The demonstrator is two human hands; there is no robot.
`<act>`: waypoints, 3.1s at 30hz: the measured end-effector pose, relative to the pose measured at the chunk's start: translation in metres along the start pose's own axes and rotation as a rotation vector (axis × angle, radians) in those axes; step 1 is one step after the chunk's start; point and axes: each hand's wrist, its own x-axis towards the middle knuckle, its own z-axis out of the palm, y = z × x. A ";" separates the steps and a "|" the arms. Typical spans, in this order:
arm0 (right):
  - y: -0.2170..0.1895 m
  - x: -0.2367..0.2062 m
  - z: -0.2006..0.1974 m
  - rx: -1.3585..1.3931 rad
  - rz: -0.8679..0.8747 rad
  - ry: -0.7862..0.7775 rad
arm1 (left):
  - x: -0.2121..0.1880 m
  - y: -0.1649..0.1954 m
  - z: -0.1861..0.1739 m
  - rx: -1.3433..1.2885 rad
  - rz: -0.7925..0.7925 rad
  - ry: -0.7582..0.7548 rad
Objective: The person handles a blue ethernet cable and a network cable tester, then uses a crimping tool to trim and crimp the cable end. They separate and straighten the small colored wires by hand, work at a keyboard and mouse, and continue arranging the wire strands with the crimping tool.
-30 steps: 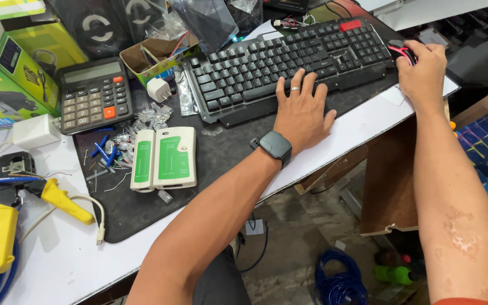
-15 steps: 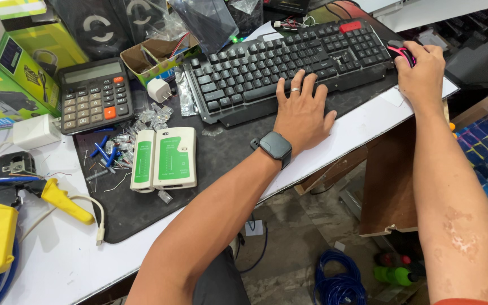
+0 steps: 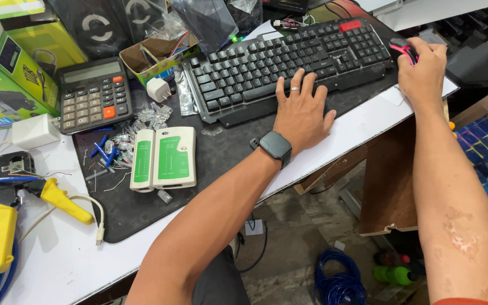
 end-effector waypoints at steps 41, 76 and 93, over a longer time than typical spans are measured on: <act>0.005 -0.001 0.001 -0.012 -0.026 0.000 | 0.000 0.000 -0.001 -0.003 0.004 0.015; 0.002 0.000 0.000 -0.008 -0.010 0.009 | 0.000 0.000 -0.001 -0.002 0.009 0.014; 0.003 0.000 0.001 -0.015 -0.063 0.006 | -0.001 0.000 -0.001 -0.009 0.007 0.012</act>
